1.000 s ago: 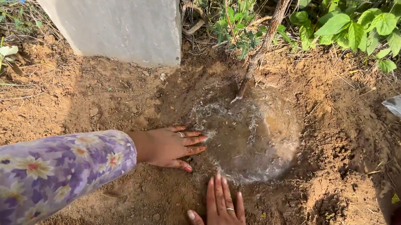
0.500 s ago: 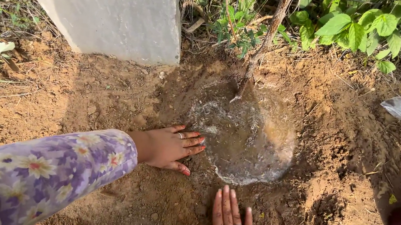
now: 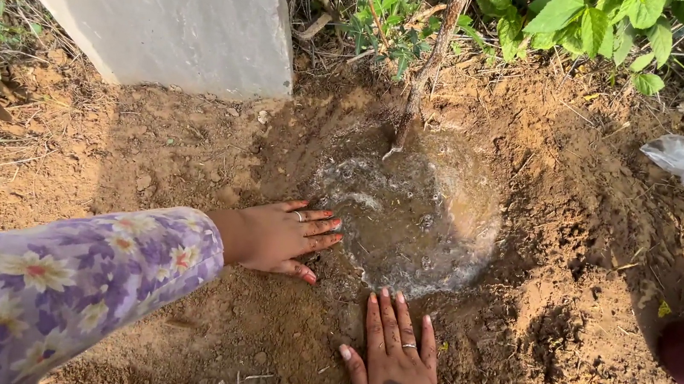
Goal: Planting and watering a small neem tree in an outdoor garden.
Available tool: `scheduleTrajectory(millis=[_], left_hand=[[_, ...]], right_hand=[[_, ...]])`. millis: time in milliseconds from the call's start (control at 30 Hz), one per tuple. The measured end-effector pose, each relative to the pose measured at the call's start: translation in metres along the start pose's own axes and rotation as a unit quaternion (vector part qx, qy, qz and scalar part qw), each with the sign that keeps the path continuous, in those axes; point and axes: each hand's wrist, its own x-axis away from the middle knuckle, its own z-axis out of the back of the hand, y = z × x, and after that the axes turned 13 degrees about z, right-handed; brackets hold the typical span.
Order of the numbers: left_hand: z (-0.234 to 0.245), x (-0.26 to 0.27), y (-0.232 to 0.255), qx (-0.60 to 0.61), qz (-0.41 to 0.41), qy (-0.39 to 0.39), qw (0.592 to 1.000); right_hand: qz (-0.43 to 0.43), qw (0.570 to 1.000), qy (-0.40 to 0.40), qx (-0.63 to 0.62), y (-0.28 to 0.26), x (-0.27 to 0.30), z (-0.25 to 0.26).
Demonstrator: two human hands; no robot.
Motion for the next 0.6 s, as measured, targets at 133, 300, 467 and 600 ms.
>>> scheduleTrajectory(millis=[133,300,467,600], left_hand=[[0.005,0.003,0.002,0.015,0.008,-0.020,1.000],[0.011,0.005,0.005,0.000,0.016,-0.032,0.999],[0.026,0.013,0.010,0.023,0.014,-0.023,0.999],[0.034,0.012,0.009,-0.008,-0.023,-0.026,0.999]], right_hand=[[-0.013,1.000,-0.015,-0.018,-0.005,-0.001,0.008],[-0.023,0.998,-0.027,-0.043,-0.007,-0.004,0.021],[-0.036,0.995,-0.063,-0.074,-0.009,-0.004,0.027],[-0.039,0.997,-0.039,-0.046,-0.021,-0.018,0.033]])
